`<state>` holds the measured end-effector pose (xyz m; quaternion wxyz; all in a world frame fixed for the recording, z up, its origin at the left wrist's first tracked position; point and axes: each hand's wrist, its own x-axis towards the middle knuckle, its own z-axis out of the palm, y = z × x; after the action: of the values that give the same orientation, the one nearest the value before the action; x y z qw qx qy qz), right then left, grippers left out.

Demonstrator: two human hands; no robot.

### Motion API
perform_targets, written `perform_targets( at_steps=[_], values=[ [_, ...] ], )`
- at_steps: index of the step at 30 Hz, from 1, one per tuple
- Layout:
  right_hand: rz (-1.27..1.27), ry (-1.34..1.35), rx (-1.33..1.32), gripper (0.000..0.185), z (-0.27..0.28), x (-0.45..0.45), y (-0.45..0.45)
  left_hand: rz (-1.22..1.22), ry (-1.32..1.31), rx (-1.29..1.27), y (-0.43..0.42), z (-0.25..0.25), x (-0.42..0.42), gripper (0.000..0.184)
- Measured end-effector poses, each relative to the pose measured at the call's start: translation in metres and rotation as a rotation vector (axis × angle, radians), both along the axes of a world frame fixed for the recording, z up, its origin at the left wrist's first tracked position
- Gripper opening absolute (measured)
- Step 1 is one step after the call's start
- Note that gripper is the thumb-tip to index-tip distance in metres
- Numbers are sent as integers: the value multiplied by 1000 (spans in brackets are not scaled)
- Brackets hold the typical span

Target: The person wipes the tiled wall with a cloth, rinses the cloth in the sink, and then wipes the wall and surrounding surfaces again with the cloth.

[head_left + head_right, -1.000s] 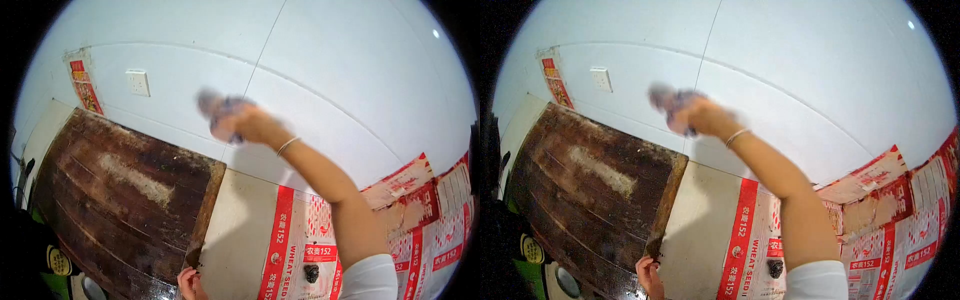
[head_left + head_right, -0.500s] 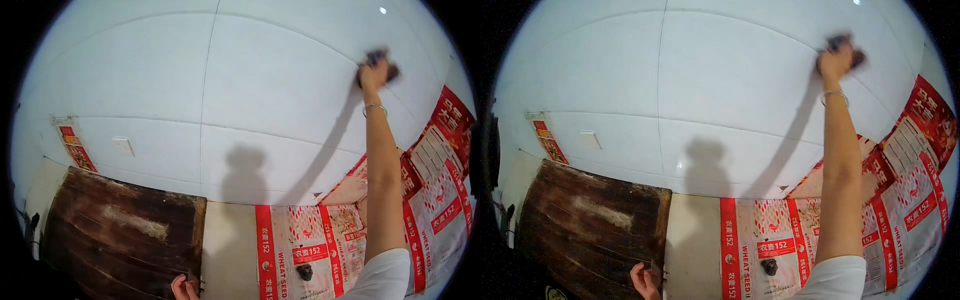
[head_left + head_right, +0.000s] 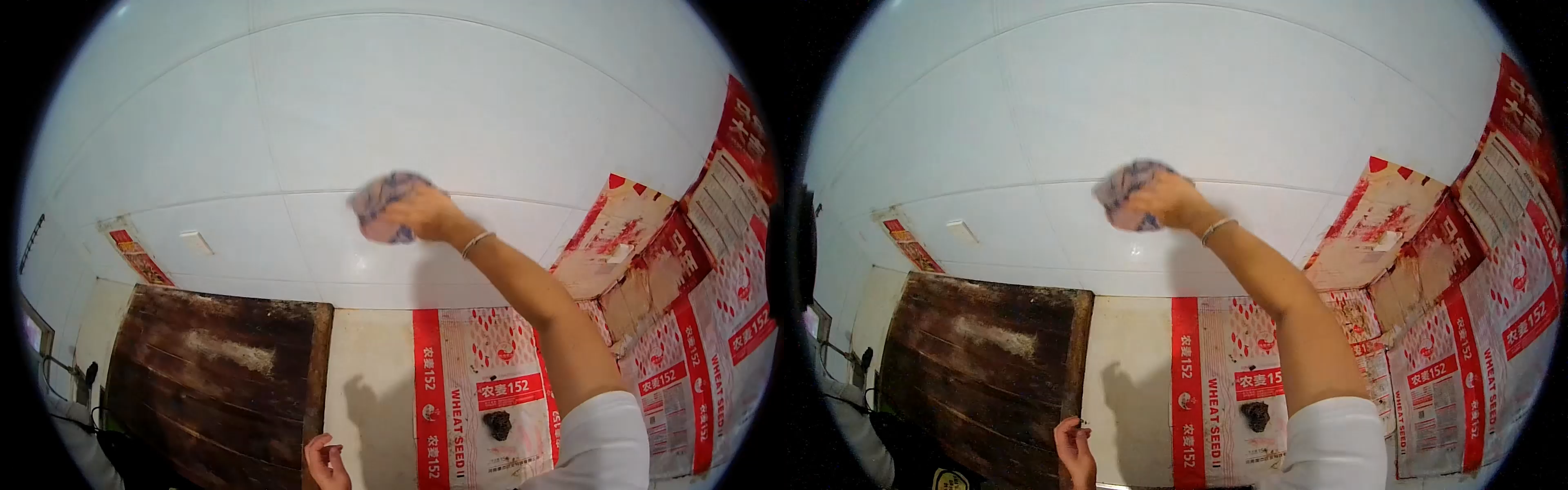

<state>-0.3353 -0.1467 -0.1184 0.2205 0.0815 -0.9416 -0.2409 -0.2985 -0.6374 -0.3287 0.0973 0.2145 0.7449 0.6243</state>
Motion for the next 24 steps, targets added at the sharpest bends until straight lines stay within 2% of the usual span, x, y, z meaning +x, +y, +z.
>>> perform_targets(
  at_steps=[1,3,5,6,7,8,9,11,13,15,17,19,20,21,22,23,24],
  values=[
    [85,69,-63,34,-11,8,-2,-39,-5,12,10,5,4,18],
    [9,6,-95,35,8,18,6,-49,21,-69,19,18,16,17],
    [38,269,-274,40,67,36,16,-127,81,-160,24,25,23,14],
    [4,413,-376,42,99,53,17,-219,364,-147,8,14,18,19],
    [-32,559,-476,44,124,75,24,-230,369,-149,4,15,18,19],
    [-68,770,-258,45,142,93,46,-205,390,-173,0,19,19,18],
    [-9,982,-207,44,158,113,62,-178,412,-197,-4,24,19,17],
    [-224,1342,12,48,169,157,109,-170,361,-199,-14,33,22,17],
    [-514,1689,-199,52,136,183,141,-145,387,-201,-20,43,23,16],
    [-646,1738,-600,66,90,195,141,-138,365,-223,-28,44,25,15],
    [-457,1775,-613,70,35,183,119,-148,346,-237,-32,39,25,14],
    [-836,1702,-603,69,-54,161,125,-159,363,-244,-29,36,26,15],
    [-1015,1441,-571,67,-91,153,99,-165,378,-256,-28,35,27,15],
    [-803,1618,-599,68,-129,147,94,-168,376,-265,-23,29,27,15],
    [-658,1639,-802,72,-168,143,77,-172,244,-249,-14,21,27,12],
    [-1024,1152,-1062,72,-242,152,87,-177,113,-234,-8,20,28,11],
    [-914,1271,-1208,76,-269,155,73,-205,145,-248,2,37,33,11]
  ],
)
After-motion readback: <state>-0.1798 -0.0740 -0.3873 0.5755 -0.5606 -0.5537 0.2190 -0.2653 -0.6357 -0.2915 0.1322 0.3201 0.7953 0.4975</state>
